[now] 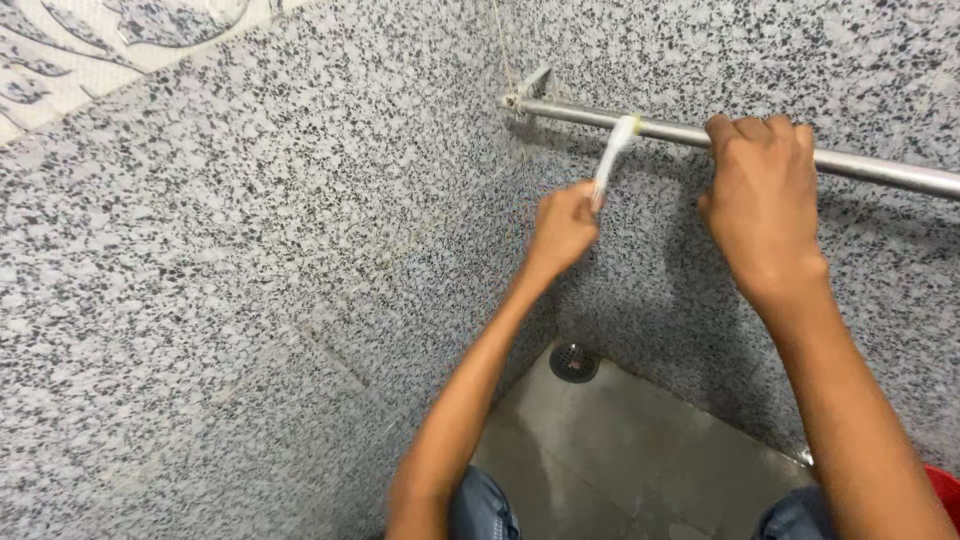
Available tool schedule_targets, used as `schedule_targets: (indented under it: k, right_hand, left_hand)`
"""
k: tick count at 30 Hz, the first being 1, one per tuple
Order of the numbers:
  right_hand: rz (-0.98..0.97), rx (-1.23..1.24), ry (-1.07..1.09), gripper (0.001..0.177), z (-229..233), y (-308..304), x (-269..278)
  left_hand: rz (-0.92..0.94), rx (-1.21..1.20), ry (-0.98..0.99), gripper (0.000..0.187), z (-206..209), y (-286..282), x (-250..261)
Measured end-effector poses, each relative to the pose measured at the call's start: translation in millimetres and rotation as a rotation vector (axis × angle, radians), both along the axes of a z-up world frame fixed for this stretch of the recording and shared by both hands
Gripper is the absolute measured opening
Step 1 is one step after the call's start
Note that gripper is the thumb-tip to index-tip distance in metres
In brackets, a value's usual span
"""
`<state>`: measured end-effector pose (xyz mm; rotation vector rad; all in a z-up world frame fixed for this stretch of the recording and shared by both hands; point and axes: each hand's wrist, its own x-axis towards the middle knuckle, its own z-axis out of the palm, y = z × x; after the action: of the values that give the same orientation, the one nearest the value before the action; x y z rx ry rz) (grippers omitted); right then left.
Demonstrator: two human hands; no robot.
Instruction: The person scrubs a metal towel bar and a wall-mounted faucet with a toothbrush while intermittently dipping the brush into a red cup of water. The person holds the cup in one hand and scrubs the fixtures with the other, then rinses the brush under the faucet.
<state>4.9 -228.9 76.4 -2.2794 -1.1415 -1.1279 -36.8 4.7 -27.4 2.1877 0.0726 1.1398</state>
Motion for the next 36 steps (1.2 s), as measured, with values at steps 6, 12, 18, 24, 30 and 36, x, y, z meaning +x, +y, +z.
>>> schedule_targets:
  k: [6, 12, 18, 24, 30, 36]
  right_hand:
    - [-0.009, -0.007, 0.021, 0.057, 3.4, 0.6, -3.7]
    - [-0.024, -0.013, 0.028, 0.046, 3.1, 2.1, -3.1]
    - [-0.031, 0.010, -0.042, 0.049, -0.4, -0.9, -5.2]
    - [-0.010, -0.014, -0.023, 0.046, 3.4, 1.3, -6.9]
    - [-0.042, -0.021, -0.088, 0.045, 2.5, 0.2, -6.2]
    - [-0.038, -0.018, -0.066, 0.029, -9.3, -1.9, -1.6]
  left_hand:
    - [0.165, -0.108, 0.036, 0.007, 11.3, 4.4, 9.4]
    - [-0.072, -0.013, 0.164, 0.011, 19.4, 2.8, 9.9]
    - [0.110, -0.253, 0.122, 0.009, 35.9, 22.0, 7.3]
    - [0.032, -0.076, 0.139, 0.008, 33.5, 16.8, 6.0]
    - [-0.013, -0.181, 0.132, 0.009, 38.5, 55.8, 14.6]
    - [0.075, -0.316, 0.132, 0.010, 11.3, 50.2, 30.7]
